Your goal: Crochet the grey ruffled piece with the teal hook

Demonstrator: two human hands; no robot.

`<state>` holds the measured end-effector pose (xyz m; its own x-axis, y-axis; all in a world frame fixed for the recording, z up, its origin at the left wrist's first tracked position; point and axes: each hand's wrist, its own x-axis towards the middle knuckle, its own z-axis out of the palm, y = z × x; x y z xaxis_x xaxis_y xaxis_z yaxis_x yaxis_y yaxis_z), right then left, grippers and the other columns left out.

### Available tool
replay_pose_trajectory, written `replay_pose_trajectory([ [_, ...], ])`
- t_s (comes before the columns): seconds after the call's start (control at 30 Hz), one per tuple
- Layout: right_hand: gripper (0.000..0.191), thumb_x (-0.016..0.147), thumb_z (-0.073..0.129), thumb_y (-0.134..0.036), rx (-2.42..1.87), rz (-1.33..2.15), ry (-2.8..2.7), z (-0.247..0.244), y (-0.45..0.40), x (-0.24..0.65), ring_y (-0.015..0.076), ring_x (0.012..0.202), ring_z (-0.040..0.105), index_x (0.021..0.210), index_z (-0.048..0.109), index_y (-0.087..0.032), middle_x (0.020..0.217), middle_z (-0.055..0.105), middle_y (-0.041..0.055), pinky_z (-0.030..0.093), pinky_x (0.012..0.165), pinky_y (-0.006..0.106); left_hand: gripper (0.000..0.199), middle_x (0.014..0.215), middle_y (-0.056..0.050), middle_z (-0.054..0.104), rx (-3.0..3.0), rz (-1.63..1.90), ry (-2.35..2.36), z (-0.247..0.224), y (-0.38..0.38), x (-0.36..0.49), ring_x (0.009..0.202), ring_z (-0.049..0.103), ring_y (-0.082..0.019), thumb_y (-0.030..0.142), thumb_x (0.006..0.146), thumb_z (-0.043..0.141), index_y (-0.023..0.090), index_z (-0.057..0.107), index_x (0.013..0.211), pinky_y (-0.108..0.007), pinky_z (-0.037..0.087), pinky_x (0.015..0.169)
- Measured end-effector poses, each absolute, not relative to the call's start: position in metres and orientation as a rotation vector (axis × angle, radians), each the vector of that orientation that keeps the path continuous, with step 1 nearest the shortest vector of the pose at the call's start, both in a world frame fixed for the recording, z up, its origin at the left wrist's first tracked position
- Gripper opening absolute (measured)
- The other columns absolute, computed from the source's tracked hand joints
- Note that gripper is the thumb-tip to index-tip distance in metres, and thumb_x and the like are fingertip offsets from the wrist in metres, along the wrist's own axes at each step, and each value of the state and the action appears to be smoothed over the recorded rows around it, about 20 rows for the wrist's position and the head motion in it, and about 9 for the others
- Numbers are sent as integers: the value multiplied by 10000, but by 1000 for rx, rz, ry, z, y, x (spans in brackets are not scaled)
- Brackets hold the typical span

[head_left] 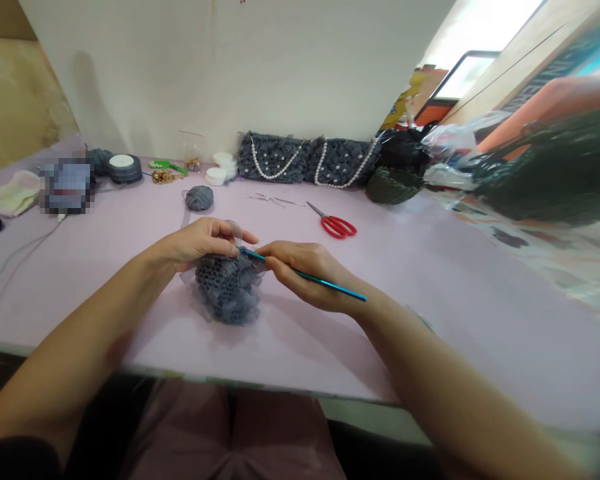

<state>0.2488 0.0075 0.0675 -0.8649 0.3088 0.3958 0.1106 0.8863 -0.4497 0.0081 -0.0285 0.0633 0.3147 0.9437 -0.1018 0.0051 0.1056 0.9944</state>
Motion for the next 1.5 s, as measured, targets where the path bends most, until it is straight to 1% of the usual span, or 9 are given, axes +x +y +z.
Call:
replay_pose_trajectory([
  [0.3,305,1076,302,-272,-230,282,-2771,72,4,250,143,776,574,912,535,-163,929,646,105,487,726,281,373,671,23,550,1404,935,1124,63,-28,12,647,510,-98,195,619,752,149,799,986,-240,377,616],
  [0.6,378,1093,264,-260,-291,-233,-2728,54,3,241,118,635,503,863,545,-155,798,575,48,431,579,259,421,688,25,560,1559,987,1225,63,-31,18,641,479,-104,224,643,687,114,764,1042,-268,359,630],
  [0.8,367,1068,319,-145,-156,-572,-2679,52,3,240,113,657,541,801,572,-143,777,588,45,440,558,246,149,896,-49,676,1562,1008,1240,62,-32,19,722,546,-124,223,652,686,142,686,777,-276,404,667],
  [0.93,346,1066,342,-155,-171,-583,-2645,50,4,239,110,648,550,810,574,-141,779,593,42,447,545,241,102,924,-82,684,1551,1044,1243,61,-31,19,936,624,-207,209,637,703,160,634,694,-304,444,783],
  [1.07,358,1072,321,-162,-179,-597,-2621,48,5,239,109,633,528,803,558,-150,764,585,37,442,544,242,133,984,-121,704,1551,1078,1238,60,-30,20,1212,574,-298,220,633,703,177,578,620,-326,437,876],
  [1.17,369,1087,306,-195,-189,-583,-2575,45,5,237,103,625,512,816,552,-152,759,587,30,440,548,235,143,830,-64,676,1523,1077,1229,59,-30,19,1097,614,-260,232,615,721,169,610,680,-308,430,844],
  [1.27,387,1099,291,-232,-232,-595,-2490,41,5,234,100,576,459,820,548,-152,732,573,24,408,510,235,308,712,8,603,1442,1105,1208,59,-29,18,925,622,-194,202,604,745,143,679,899,-286,414,800],
  [1.37,411,1097,249,-203,-288,-669,-2454,35,2,228,110,558,422,806,536,-161,688,529,15,366,485,246,487,686,36,572,1351,1135,1207,59,-29,19,793,583,-145,167,613,751,112,672,1090,-274,396,757],
  [1.5,417,1070,241,-131,-368,-730,-2445,27,-2,221,131,611,468,761,518,-175,660,492,21,340,496,261,646,695,60,581,1165,1132,1153,56,-29,23,682,553,-99,141,622,771,90,611,1246,-255,407,698],
])
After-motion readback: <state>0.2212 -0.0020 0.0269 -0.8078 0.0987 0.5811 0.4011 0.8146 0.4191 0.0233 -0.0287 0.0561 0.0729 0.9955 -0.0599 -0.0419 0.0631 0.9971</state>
